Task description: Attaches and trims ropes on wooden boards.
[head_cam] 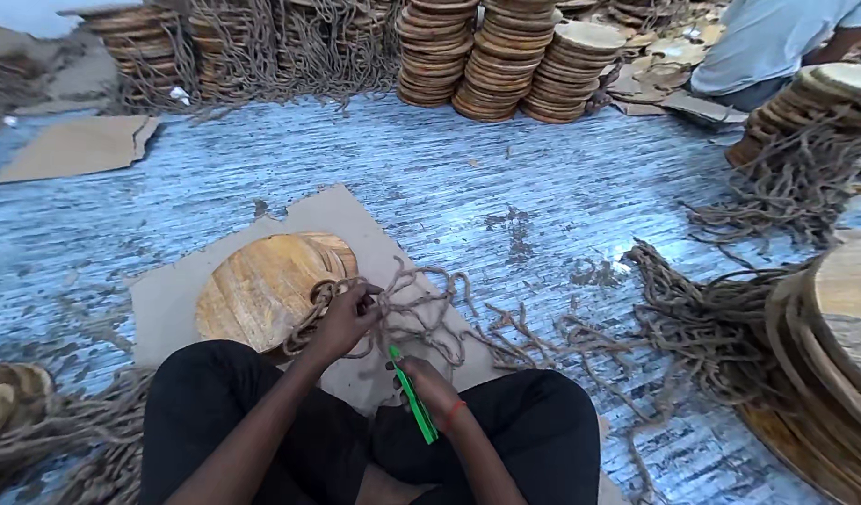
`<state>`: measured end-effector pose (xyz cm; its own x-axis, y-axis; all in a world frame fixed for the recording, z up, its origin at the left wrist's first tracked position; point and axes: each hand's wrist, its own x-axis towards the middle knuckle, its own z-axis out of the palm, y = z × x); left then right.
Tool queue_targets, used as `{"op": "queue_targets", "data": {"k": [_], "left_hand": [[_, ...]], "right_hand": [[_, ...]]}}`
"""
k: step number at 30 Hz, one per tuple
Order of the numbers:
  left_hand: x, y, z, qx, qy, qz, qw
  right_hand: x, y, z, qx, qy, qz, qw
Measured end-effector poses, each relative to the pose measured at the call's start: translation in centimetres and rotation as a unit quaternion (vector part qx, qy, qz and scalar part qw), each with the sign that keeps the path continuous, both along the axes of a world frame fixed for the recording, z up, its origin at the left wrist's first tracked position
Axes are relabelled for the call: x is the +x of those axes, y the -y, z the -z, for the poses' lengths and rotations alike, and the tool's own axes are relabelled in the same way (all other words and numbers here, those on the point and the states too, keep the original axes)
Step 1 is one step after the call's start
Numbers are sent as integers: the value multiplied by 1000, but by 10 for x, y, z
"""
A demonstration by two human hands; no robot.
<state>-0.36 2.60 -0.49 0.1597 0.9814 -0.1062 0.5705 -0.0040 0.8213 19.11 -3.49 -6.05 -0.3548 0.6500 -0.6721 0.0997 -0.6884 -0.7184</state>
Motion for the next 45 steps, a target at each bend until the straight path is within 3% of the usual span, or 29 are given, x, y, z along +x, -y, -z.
{"op": "queue_targets", "data": {"k": [7,12,18,23,36,41,45], "left_hand": [[-8,45,30,-62,2,46,997],[-5,47,39,-52,9,9,999],[-3,41,39,-74,84,17,994],[-7,39,40,-132,123,59,982],[-7,44,47,-113,179,66,975],[-6,44,48,-119,227,52,965],[-10,44,43,-108,235,163,952]], "right_hand": [[2,-5,-5,35,0,26,999],[-5,-1,0,97,-13,38,994],[-15,5,11,164,-9,49,985],[-20,9,10,130,-40,72,988],[-18,11,11,134,-47,60,988],[-11,13,5,82,-119,22,989],[-10,17,1,32,-198,-35,979]]}}
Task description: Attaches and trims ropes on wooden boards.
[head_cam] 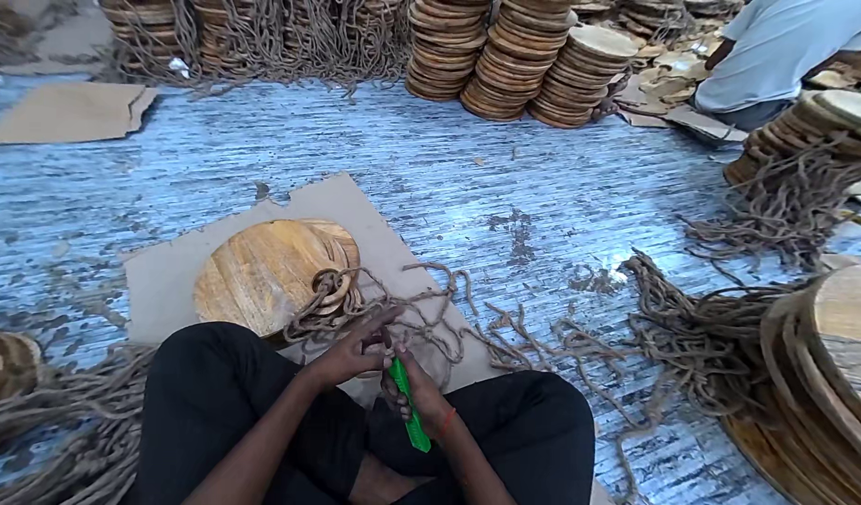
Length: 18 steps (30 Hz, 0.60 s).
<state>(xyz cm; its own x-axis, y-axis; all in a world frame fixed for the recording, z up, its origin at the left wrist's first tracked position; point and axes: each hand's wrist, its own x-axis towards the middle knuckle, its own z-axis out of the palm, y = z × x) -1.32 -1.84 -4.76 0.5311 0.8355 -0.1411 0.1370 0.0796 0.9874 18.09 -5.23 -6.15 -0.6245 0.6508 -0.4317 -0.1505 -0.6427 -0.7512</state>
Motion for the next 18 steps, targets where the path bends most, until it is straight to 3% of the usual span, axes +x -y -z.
{"op": "queue_targets", "data": {"k": [4,9,16,18], "left_hand": [[3,6,-7,-29,17,19,999],[10,6,-3,-38,18,-43,998],[24,11,26,143,-53,-168,974],[25,8,32,141,-102,-195,965]], "right_hand": [[-1,2,-1,-21,-21,-7,1000],[-3,2,3,-13,-54,79,995],[-18,18,-2,-9,-58,115,992],[-28,26,-8,-25,-12,144,989]]}}
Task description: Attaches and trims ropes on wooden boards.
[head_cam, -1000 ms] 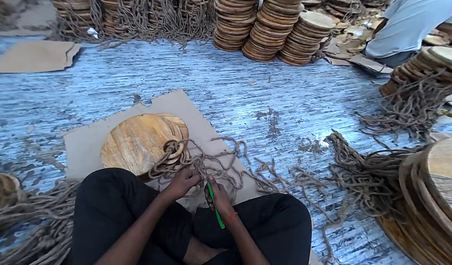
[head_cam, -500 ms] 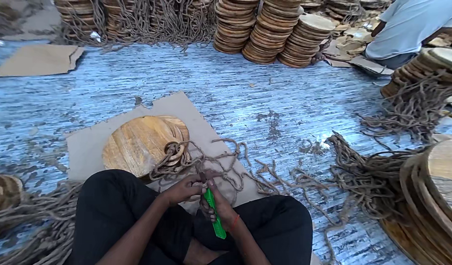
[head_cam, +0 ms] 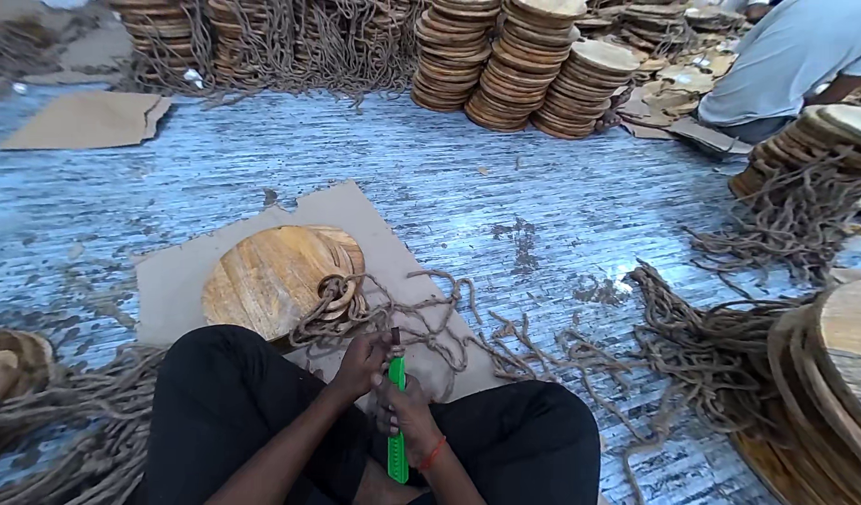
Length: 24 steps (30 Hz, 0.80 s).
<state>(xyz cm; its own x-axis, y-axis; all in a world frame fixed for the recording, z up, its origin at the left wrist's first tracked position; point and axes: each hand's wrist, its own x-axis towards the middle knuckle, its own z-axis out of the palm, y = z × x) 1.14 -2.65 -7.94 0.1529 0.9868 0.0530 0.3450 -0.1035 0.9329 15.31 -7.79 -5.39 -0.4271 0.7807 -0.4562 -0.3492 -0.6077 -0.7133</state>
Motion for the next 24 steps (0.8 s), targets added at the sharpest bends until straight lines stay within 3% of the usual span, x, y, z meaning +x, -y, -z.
{"op": "queue_targets", "data": {"k": [3,7,8,9,10,11,13,15,19,21,24], "left_hand": [[-2,-5,3,-17,-77,-16,997],[1,-10,0,35,-185,15,982],[-3,-12,-5,16,-241,18,970],[-13,-19,-19,-83,-285,19,955],[-24,-32,-24,-137,-282,-25,949],[-33,-39,-22,-131,-262,-68,954],[-33,-42,-12,-47,-193,-93,976],[-13,-40,-22,-36,-115,-53,991],[13,-8,-23,-161,31,-23,986],[15,-5,-22,-197,47,-1,979],[5,-5,-23,-172,-35,2,985]], "right_hand": [[-21,11,-2,-31,87,62,994],[-37,30,-6,-29,139,136,980],[-36,37,-13,14,173,162,971],[-31,44,-25,79,218,210,950],[-19,45,-41,122,228,262,930],[1,42,-55,128,223,293,921],[39,28,-57,83,219,292,927],[60,6,-36,83,245,262,930],[49,-14,0,154,275,129,940],[29,-22,9,164,258,108,946],[9,-23,8,140,241,150,949]]}}
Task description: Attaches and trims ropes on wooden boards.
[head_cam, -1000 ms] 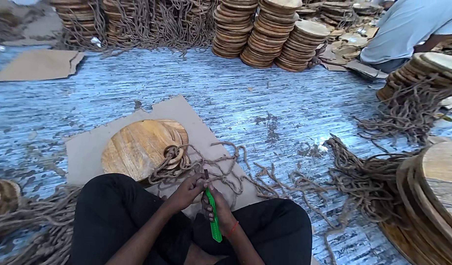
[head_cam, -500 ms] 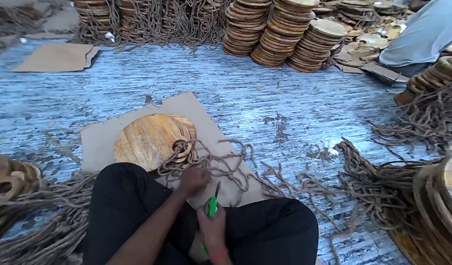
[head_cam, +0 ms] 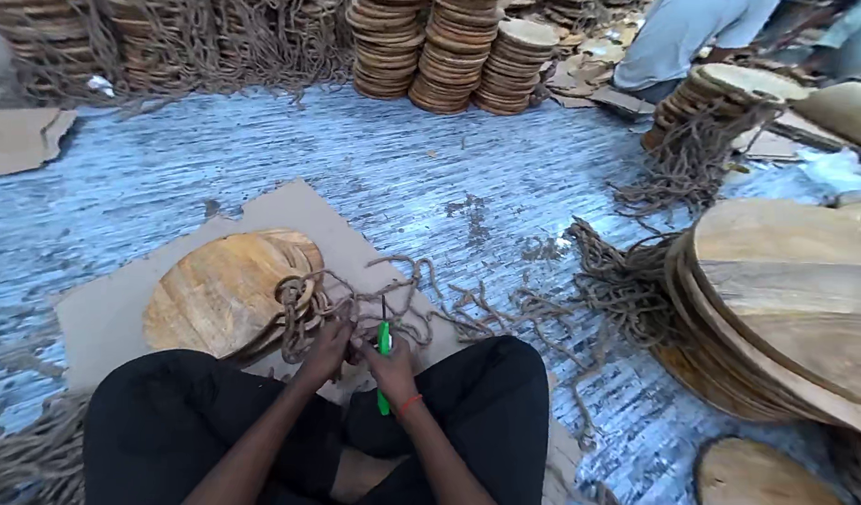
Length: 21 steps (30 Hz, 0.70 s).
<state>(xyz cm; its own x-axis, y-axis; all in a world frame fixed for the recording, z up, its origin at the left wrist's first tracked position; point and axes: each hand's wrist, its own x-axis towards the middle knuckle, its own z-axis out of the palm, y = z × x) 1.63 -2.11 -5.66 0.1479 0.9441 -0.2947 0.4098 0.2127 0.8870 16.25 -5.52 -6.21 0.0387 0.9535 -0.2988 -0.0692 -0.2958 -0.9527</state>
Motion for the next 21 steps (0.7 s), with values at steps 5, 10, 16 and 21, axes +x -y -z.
{"op": "queue_targets", "data": {"k": [5,10,16,21], "left_hand": [[-27,-24,-24,129,64,-197,970],[-42,-37,-18,101,11,12,995],[46,-24,33,64,-248,119,959],[91,-70,29,53,-287,55,955]], "right_hand": [[57,-6,-41,5,24,119,993],[122,-25,-73,34,0,207,978],[172,-46,-70,61,318,209,923],[219,-63,-67,-96,515,59,850]]}}
